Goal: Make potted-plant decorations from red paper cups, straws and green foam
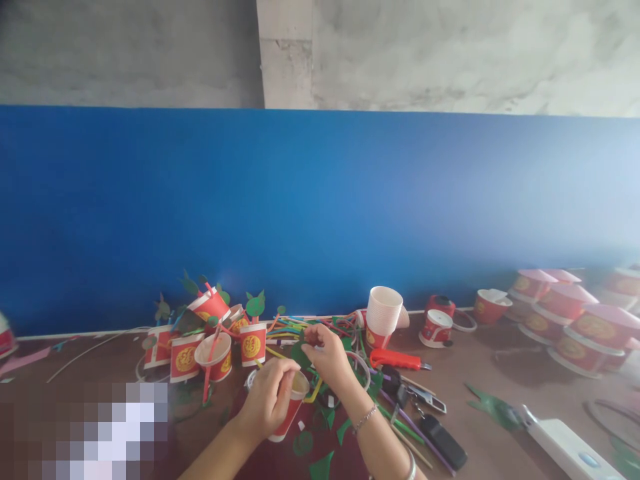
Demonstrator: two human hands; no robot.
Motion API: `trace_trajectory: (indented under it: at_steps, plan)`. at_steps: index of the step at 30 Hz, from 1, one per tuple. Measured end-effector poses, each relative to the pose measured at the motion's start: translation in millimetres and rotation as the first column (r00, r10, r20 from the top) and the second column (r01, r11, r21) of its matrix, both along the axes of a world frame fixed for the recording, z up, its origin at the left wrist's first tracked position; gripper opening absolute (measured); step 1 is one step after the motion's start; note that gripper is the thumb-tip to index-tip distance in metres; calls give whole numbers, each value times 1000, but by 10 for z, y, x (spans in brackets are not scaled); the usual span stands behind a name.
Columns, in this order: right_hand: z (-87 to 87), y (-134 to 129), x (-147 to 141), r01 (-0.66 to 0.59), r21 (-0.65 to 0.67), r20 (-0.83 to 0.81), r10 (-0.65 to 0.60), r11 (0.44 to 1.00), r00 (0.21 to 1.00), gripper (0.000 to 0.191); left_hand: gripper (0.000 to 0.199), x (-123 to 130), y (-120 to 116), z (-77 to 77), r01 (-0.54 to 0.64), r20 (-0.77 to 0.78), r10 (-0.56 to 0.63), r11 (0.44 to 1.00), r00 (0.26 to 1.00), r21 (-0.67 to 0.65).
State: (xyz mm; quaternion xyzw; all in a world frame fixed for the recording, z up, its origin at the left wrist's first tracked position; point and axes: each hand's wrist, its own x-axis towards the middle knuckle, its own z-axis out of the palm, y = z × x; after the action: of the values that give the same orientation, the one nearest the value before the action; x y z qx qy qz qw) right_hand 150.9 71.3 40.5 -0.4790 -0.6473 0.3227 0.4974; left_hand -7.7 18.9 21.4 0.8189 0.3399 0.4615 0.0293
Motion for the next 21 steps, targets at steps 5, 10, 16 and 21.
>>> trace_trajectory:
  at_steps: [5,10,16,21]
  plan:
    - [28,-42,-16,-40,-18,-31,40,999,999,24,20,24,-3,-42,-28,-2,28,999,1000,44]
    - [124,-99,-15,-75,39,-39,77,996,996,31,20,27,38,-66,-200,95,199,980,975,0]
    - [187,-84,76,93,65,42,-96,993,994,25,21,-22,121,81,-458,68,506,823,860,-336]
    - [303,-201,132,-18,-119,526,78,993,847,18,23,-47,180,113,-528,-64,565,717,822,-455]
